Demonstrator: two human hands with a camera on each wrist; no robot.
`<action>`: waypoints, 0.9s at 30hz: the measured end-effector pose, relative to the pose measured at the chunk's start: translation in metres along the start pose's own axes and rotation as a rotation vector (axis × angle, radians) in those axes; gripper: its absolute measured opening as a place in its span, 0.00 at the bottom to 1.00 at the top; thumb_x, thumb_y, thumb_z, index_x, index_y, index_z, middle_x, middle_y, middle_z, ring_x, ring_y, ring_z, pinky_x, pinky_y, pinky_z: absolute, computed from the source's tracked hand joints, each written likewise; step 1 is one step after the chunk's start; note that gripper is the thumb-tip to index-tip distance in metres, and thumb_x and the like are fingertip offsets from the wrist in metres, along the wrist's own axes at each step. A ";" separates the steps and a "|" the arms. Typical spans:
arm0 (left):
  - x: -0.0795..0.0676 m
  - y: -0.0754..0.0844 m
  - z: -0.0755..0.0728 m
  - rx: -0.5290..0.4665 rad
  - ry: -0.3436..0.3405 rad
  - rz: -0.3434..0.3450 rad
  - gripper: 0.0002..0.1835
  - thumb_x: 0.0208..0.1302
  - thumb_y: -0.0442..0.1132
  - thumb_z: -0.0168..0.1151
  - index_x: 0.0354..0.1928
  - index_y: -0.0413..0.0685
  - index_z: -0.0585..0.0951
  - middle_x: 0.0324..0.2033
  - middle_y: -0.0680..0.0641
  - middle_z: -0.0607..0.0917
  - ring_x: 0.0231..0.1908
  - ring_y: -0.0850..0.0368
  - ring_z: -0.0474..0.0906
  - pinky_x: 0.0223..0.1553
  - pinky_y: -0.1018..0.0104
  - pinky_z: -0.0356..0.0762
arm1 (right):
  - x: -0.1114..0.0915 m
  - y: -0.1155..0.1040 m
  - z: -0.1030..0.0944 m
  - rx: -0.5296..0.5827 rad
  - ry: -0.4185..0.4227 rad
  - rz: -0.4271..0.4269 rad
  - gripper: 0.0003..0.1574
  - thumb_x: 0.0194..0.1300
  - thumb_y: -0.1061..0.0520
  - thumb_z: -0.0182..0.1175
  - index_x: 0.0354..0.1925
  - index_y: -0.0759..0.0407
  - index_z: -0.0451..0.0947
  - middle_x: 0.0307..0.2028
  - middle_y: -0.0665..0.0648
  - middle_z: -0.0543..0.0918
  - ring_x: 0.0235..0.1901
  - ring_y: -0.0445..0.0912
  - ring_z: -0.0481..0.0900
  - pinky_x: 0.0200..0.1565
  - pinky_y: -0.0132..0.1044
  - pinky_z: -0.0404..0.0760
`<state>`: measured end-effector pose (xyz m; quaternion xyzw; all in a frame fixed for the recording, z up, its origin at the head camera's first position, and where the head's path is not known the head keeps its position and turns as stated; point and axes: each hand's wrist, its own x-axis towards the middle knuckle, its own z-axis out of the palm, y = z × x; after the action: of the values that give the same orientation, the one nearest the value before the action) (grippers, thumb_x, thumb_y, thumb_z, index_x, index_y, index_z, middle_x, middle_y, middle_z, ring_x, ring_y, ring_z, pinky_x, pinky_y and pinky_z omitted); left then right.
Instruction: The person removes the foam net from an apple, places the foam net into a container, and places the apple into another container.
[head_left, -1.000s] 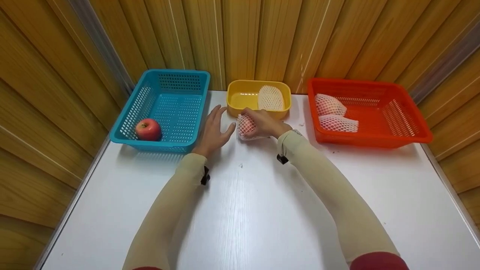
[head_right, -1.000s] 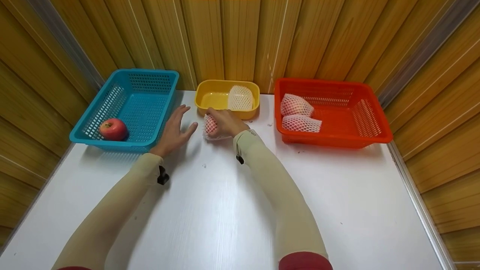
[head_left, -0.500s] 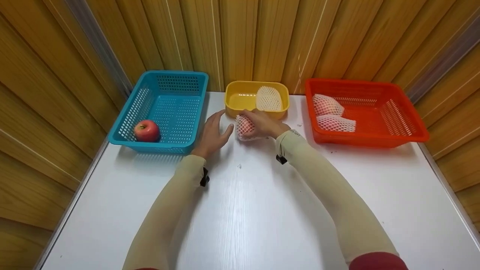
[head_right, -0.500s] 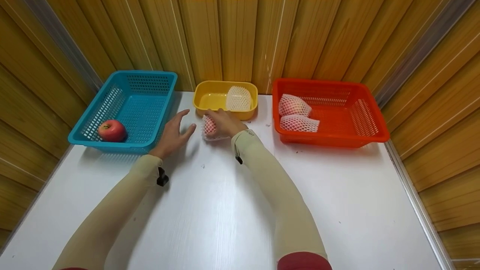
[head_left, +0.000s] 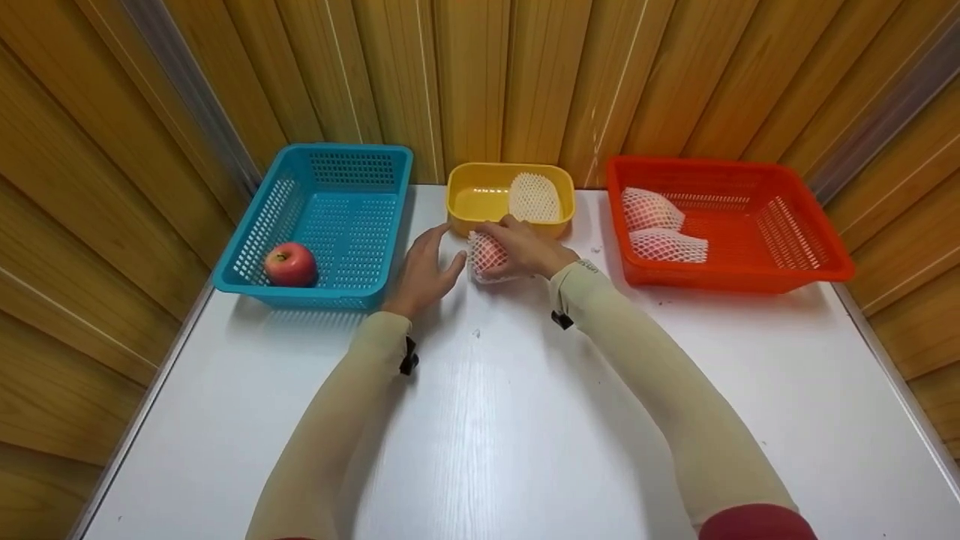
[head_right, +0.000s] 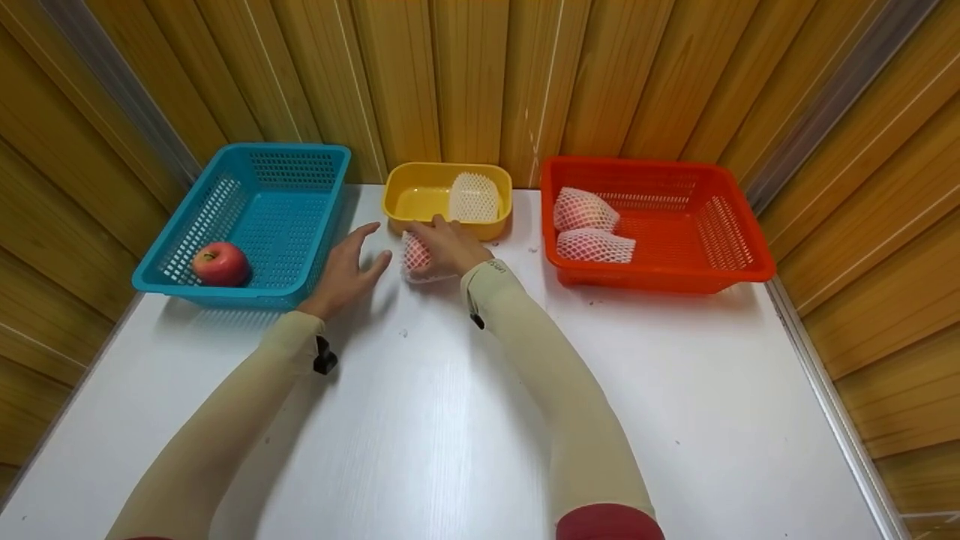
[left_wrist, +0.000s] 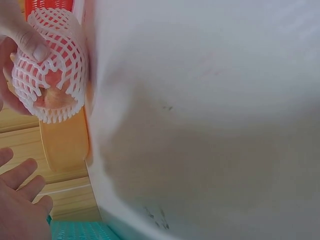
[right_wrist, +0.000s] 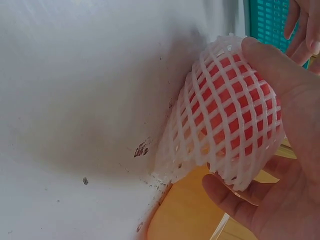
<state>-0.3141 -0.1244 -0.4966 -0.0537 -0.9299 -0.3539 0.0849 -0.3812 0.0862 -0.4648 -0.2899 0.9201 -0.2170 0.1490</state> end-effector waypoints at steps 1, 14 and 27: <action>0.000 0.000 0.000 -0.004 0.002 0.003 0.34 0.75 0.51 0.58 0.76 0.47 0.64 0.74 0.43 0.68 0.75 0.47 0.60 0.76 0.52 0.56 | -0.001 0.000 0.000 -0.006 0.005 -0.004 0.57 0.56 0.40 0.78 0.77 0.34 0.61 0.66 0.61 0.66 0.60 0.56 0.69 0.63 0.59 0.71; -0.001 -0.006 0.002 -0.046 0.035 0.076 0.32 0.74 0.46 0.59 0.74 0.41 0.67 0.72 0.40 0.70 0.74 0.46 0.61 0.76 0.53 0.56 | -0.006 0.002 -0.004 -0.057 -0.011 -0.027 0.58 0.55 0.34 0.77 0.77 0.28 0.59 0.70 0.59 0.63 0.65 0.57 0.66 0.66 0.63 0.69; -0.001 -0.007 0.003 -0.047 -0.002 0.024 0.32 0.75 0.48 0.58 0.75 0.44 0.66 0.74 0.42 0.68 0.75 0.46 0.60 0.76 0.51 0.55 | -0.010 0.003 -0.008 -0.074 -0.038 -0.049 0.56 0.56 0.37 0.77 0.77 0.31 0.60 0.68 0.58 0.65 0.64 0.54 0.68 0.66 0.60 0.70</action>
<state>-0.3146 -0.1281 -0.5034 -0.0671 -0.9206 -0.3747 0.0869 -0.3780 0.0967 -0.4580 -0.3220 0.9170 -0.1810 0.1503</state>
